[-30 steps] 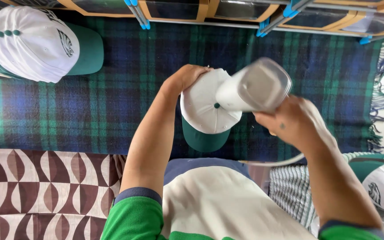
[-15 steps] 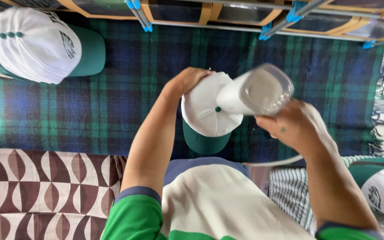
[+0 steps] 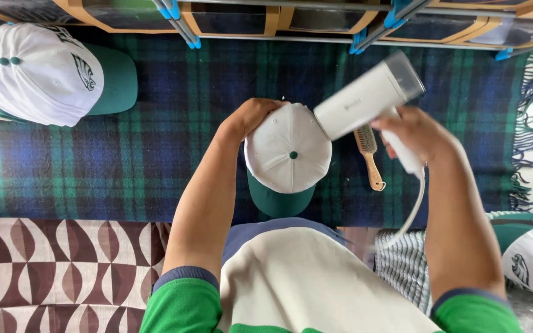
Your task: A person is using a handheld steamer and a brush to clean and reshape a baseball cap on a table.
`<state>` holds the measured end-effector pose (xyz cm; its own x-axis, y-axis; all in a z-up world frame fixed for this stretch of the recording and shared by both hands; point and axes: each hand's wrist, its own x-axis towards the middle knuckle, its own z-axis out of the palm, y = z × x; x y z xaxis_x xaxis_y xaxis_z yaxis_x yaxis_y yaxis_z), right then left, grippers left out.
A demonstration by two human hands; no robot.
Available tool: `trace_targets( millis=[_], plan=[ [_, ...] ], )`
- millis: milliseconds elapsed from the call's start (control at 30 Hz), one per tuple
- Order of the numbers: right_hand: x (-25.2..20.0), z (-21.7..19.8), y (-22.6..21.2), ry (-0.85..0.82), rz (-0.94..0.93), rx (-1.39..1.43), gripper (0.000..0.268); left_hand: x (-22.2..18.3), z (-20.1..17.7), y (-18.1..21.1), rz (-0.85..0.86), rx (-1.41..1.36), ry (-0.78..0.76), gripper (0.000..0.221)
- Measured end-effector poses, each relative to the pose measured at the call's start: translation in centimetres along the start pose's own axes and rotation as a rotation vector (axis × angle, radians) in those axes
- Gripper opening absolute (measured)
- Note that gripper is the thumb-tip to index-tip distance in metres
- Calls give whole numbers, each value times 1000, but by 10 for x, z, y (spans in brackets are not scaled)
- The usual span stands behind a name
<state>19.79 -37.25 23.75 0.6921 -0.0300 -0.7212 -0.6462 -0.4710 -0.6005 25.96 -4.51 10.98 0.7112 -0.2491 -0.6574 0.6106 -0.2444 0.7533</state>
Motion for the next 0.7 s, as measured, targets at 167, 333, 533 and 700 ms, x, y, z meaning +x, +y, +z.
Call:
trace_targets(
  millis=[167,333,533,700],
  plan=[
    [-58,30,38,147,-390,-211,47,-27,-3,33,-41,303,-182,46],
    [-63,64,-17,390,-625,-665,45,23,-3,-17,-29,-53,-45,32],
    [-82,65,-26,387,-562,-914,60,20,2,-17,-33,-90,-47,33],
    [-87,69,-34,349,-401,-880,55,30,-3,-23,-77,-45,-59,30]
  ],
)
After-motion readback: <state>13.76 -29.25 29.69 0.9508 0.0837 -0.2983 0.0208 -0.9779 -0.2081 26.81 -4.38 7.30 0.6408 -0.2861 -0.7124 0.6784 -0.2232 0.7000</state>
